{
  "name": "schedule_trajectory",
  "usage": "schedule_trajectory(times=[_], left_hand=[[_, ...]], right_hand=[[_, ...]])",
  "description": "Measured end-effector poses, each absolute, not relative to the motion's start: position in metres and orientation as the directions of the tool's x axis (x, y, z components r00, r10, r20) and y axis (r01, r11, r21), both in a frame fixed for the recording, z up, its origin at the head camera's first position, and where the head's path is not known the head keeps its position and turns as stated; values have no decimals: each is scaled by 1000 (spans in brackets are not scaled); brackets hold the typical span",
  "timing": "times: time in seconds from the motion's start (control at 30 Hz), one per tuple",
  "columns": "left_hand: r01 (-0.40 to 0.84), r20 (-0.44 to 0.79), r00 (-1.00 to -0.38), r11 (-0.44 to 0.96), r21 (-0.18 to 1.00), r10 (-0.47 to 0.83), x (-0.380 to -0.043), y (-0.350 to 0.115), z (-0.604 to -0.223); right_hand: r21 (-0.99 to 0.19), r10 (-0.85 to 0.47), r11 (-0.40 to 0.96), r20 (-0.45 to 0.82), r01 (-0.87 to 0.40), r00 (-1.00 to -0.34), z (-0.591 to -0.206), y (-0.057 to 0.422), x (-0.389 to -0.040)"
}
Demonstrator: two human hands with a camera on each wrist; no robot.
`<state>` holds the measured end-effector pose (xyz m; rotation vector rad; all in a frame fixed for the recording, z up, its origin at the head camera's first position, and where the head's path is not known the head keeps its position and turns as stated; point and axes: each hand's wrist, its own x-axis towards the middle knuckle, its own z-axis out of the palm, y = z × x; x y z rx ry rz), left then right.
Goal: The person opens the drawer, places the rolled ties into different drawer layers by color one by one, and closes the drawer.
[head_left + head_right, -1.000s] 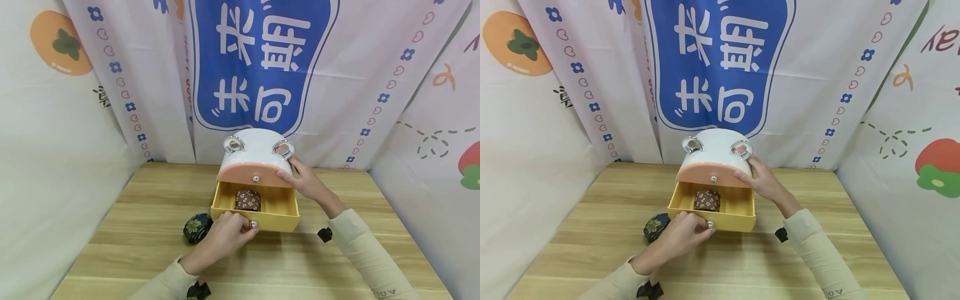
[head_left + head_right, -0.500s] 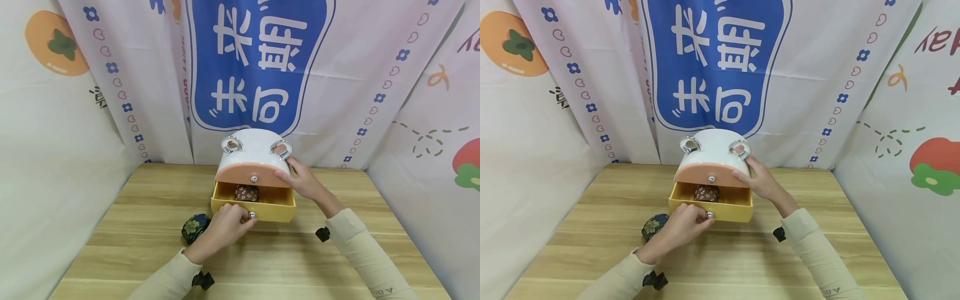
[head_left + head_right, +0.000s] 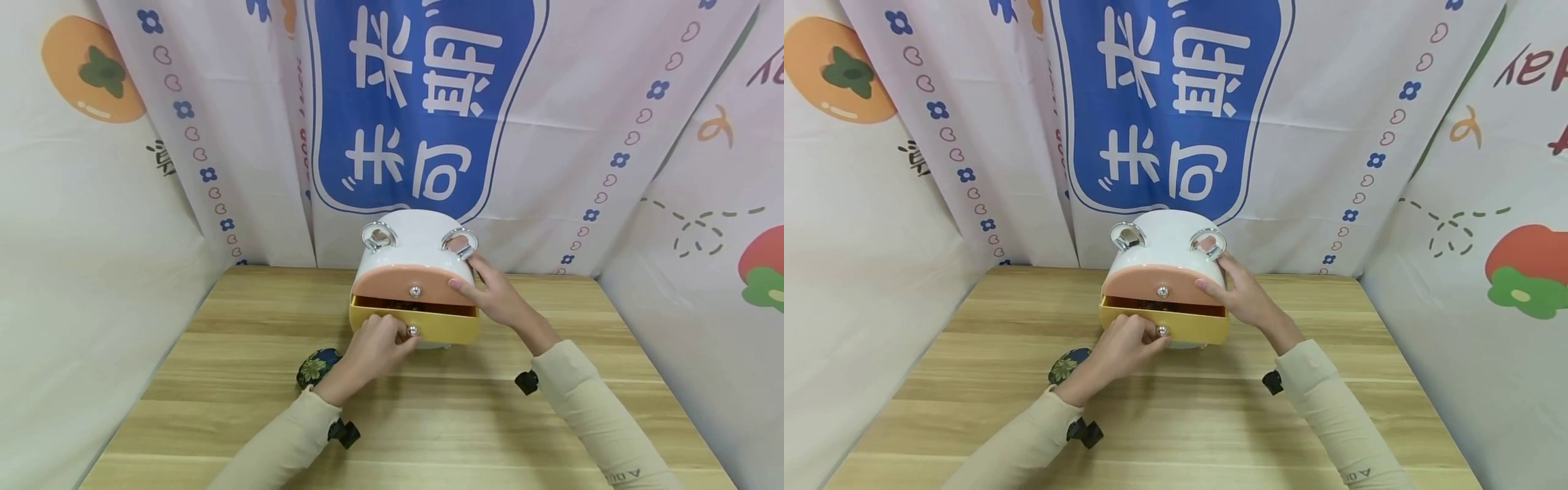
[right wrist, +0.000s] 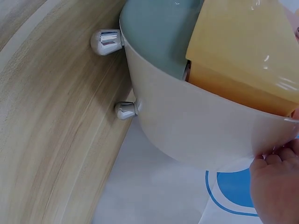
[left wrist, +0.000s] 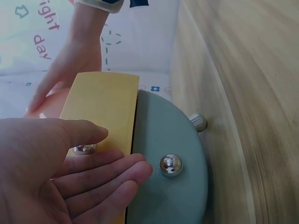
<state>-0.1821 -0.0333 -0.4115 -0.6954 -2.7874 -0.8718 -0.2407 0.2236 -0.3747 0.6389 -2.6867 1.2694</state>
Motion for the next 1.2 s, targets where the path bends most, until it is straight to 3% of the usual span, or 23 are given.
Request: schedule_trajectory(times=[0.93,1.2], left_hand=[[461,279,-887,738,494,367,-201,-31,-417],[360,188,-933,767,531,308,-194,-34,-437]], right_hand=[[-709,-340,556,282,-434,-897,-370,221,-238],[-716,-334,555,274,-424,-902,-369,219,-236]])
